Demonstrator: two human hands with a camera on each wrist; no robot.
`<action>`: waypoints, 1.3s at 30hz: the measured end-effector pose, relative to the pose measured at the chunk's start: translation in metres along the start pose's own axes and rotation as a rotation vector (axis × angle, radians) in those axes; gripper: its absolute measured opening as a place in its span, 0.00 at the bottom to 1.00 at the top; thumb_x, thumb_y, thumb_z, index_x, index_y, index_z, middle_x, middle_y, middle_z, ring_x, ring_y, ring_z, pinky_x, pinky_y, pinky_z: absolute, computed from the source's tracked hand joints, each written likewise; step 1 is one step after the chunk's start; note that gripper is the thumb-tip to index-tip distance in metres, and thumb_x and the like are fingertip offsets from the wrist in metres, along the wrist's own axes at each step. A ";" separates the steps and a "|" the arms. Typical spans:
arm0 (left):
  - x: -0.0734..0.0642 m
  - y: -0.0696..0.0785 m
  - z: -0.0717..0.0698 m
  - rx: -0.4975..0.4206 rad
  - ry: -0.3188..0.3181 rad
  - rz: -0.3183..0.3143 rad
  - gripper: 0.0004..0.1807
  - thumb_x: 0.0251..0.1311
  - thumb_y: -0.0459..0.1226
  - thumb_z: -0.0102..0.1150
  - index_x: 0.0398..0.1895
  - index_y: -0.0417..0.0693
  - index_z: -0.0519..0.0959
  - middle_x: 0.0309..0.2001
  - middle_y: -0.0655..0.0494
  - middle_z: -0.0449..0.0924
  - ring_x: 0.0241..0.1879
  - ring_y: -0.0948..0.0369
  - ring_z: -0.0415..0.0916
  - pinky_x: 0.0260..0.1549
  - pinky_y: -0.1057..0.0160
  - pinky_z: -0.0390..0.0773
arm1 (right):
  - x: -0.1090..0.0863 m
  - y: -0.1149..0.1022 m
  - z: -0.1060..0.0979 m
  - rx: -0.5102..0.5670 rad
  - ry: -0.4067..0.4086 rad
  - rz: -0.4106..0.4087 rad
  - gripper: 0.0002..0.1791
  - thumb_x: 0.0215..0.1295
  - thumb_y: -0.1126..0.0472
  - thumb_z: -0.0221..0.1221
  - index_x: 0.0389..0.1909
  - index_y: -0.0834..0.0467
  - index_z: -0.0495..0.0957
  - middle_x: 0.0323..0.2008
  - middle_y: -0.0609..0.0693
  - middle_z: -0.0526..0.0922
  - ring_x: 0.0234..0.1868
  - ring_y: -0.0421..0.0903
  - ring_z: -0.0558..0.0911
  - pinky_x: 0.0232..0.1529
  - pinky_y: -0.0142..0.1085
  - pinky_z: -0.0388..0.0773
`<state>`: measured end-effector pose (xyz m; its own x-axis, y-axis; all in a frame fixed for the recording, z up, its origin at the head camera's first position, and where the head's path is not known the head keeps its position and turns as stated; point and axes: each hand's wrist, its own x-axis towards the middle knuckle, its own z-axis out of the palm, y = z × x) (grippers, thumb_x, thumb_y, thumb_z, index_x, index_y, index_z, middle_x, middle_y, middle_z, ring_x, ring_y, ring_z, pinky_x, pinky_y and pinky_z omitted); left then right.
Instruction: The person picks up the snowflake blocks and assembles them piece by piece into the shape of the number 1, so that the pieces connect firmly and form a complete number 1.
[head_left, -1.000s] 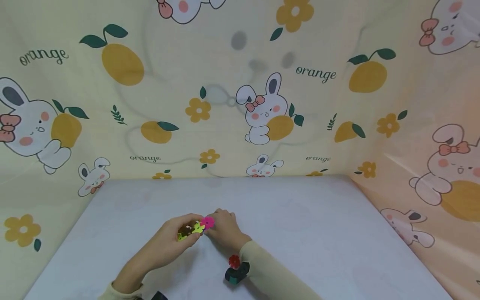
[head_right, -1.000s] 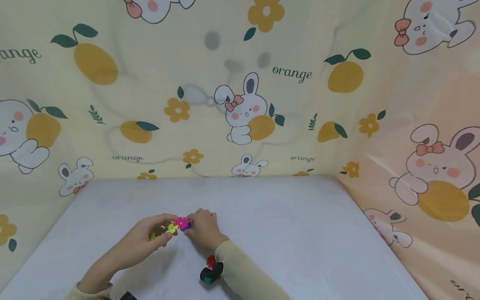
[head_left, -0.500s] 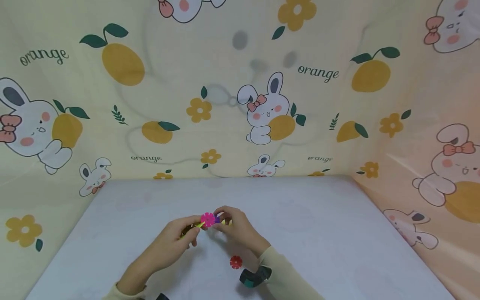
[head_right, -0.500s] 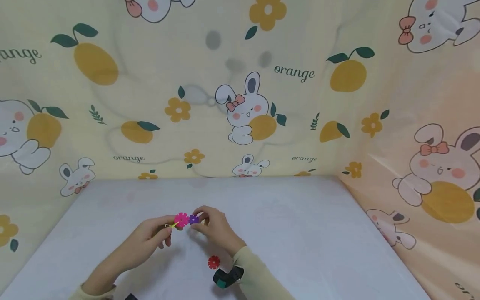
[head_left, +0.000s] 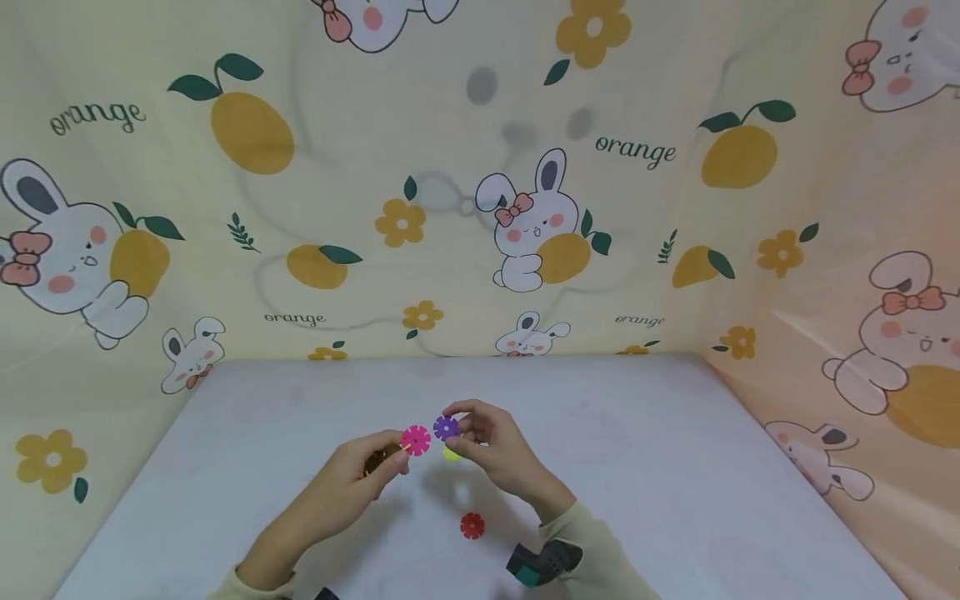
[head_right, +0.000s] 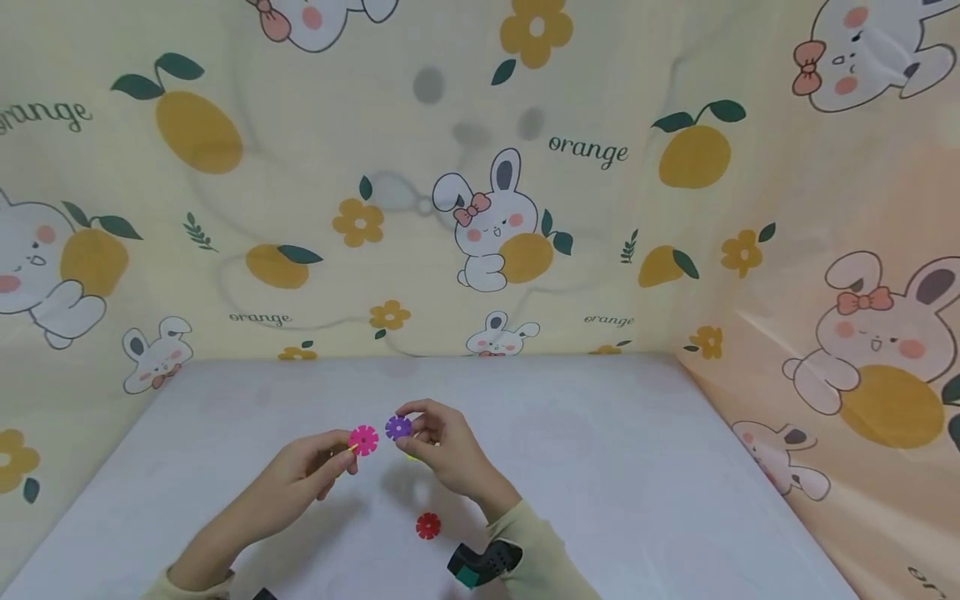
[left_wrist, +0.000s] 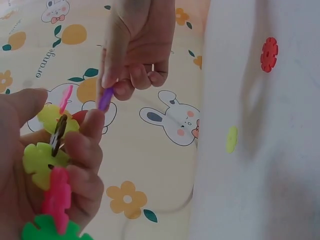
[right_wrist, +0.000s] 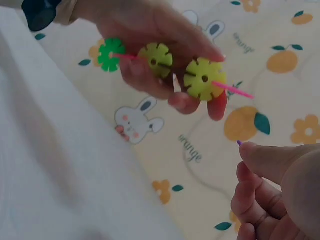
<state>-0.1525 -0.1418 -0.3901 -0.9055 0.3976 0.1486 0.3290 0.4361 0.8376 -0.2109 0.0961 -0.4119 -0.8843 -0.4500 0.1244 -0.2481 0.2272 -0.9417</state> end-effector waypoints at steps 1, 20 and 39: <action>0.000 0.000 0.000 0.002 0.002 -0.002 0.15 0.76 0.47 0.51 0.52 0.47 0.79 0.31 0.57 0.78 0.21 0.69 0.69 0.22 0.67 0.73 | -0.001 0.000 0.000 0.004 -0.004 -0.001 0.19 0.68 0.64 0.64 0.59 0.58 0.77 0.38 0.57 0.82 0.34 0.44 0.78 0.37 0.28 0.78; -0.002 0.001 0.002 0.093 0.009 -0.032 0.19 0.78 0.49 0.46 0.63 0.53 0.75 0.30 0.60 0.76 0.26 0.68 0.69 0.26 0.67 0.72 | -0.012 -0.016 -0.005 0.092 -0.058 -0.031 0.20 0.70 0.66 0.61 0.62 0.62 0.75 0.40 0.63 0.82 0.33 0.40 0.80 0.39 0.29 0.80; 0.000 0.000 0.005 0.190 0.068 0.002 0.16 0.68 0.48 0.62 0.54 0.58 0.72 0.32 0.63 0.80 0.24 0.70 0.69 0.25 0.69 0.73 | -0.016 -0.022 0.000 0.119 -0.116 -0.077 0.20 0.72 0.65 0.59 0.64 0.61 0.74 0.42 0.69 0.84 0.32 0.38 0.80 0.41 0.30 0.80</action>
<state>-0.1508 -0.1376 -0.3930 -0.9185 0.3464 0.1908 0.3699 0.5823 0.7239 -0.1913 0.0982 -0.3928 -0.8112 -0.5602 0.1677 -0.2589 0.0870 -0.9620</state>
